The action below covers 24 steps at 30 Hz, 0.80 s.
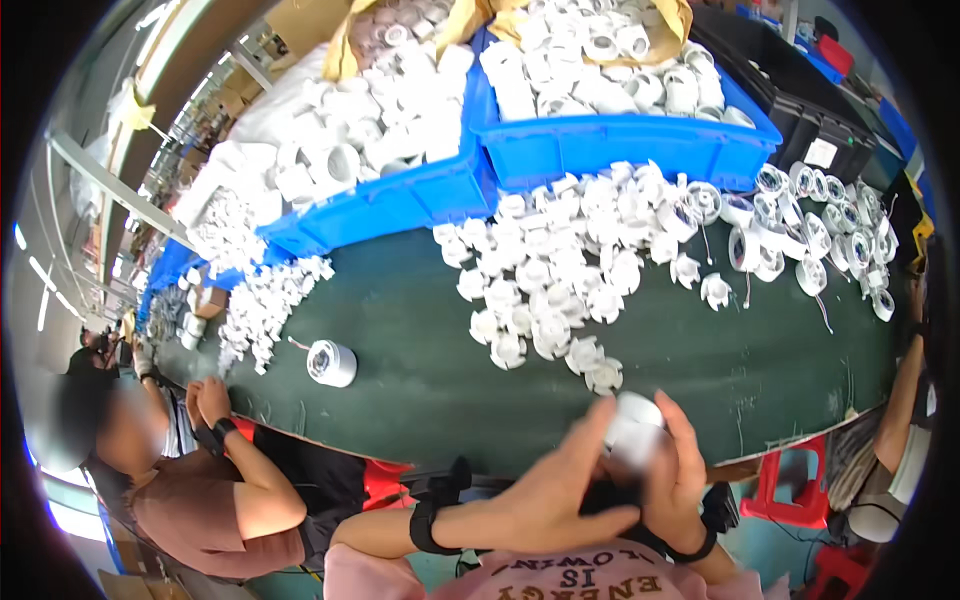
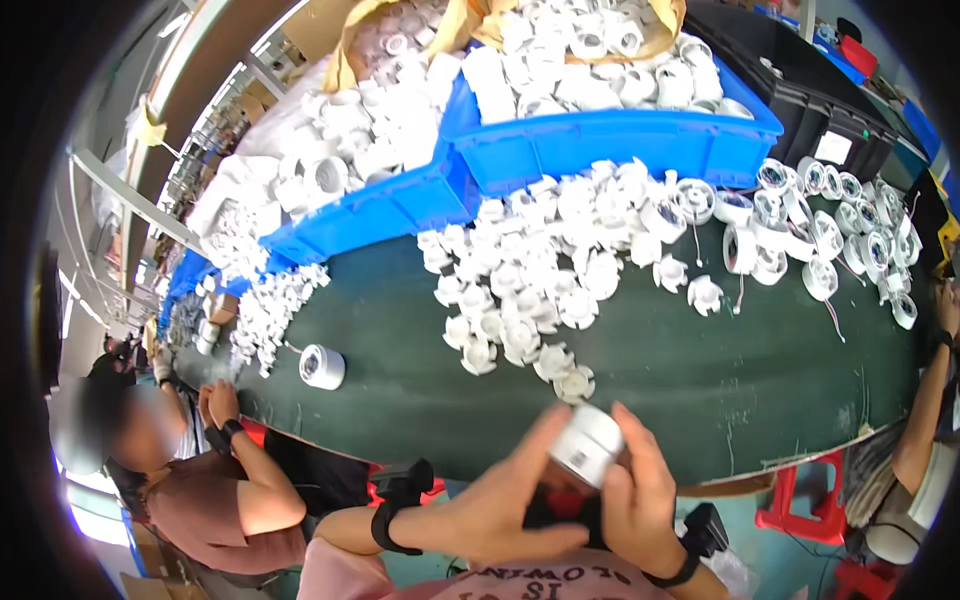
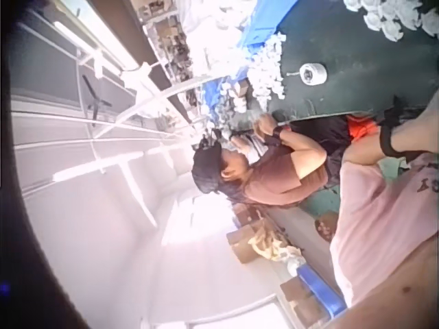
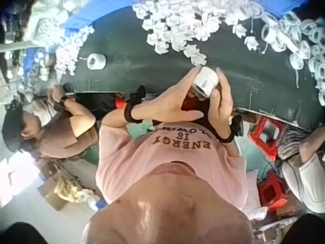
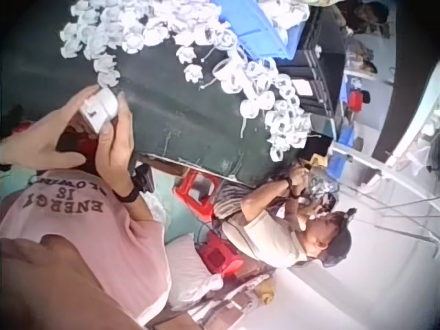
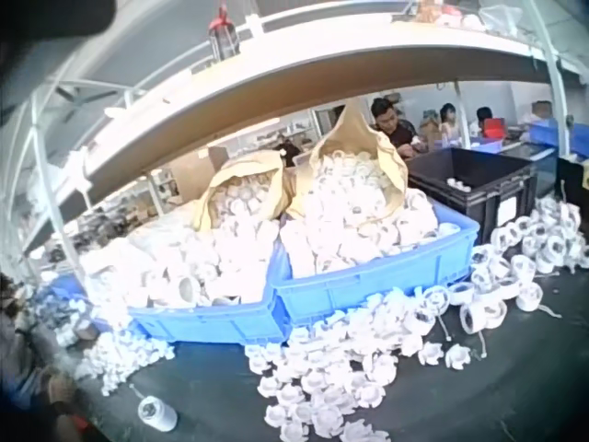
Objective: Manually assembling white plastic electronic camera or sensor housings on a factory production line.
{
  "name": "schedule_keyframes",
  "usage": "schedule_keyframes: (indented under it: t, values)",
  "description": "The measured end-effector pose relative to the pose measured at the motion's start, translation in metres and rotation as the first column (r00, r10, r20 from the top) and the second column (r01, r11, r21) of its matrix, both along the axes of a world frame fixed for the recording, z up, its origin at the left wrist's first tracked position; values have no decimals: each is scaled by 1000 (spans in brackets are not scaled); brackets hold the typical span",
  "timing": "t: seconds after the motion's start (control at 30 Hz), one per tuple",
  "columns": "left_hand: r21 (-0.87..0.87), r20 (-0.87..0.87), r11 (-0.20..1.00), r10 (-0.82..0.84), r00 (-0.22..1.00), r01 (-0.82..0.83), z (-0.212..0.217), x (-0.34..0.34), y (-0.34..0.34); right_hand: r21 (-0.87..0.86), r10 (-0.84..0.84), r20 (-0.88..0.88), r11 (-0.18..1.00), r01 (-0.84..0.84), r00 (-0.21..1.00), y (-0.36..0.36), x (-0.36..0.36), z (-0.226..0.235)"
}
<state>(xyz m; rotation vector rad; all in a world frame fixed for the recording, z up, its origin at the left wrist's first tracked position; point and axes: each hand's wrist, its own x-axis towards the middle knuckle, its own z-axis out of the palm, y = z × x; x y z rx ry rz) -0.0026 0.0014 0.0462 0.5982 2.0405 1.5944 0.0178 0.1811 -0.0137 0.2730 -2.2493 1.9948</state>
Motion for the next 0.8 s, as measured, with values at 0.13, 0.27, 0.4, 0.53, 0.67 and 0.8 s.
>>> schedule_keyframes:
  t: [0.13,0.27,0.4,0.53,0.67,0.8]
  values:
    - [18,213,975,-220,952,221,14,-19,-10,-351,35,103,936,4,994,-14,3,24]
    - [-302,-518,941,-29,855,-152,35,-129,-58,211,-72,-122,973,97,990,13,-24,-14]
    - [17,-858,116,512,45,-993,25,-293,-249,-132,-79,-39,989,74,996,7,-27,-18]
    - [-200,-660,140,713,239,-970,31,-331,-306,69,-71,-218,994,88,973,10,-33,-22]
    - [-295,-565,285,717,407,-912,54,-309,-239,66,-17,-118,997,25,993,16,-30,-19]
    - [-398,-652,320,560,511,-860,70,-284,-216,78,-15,-155,997,27,988,15,-27,-19]
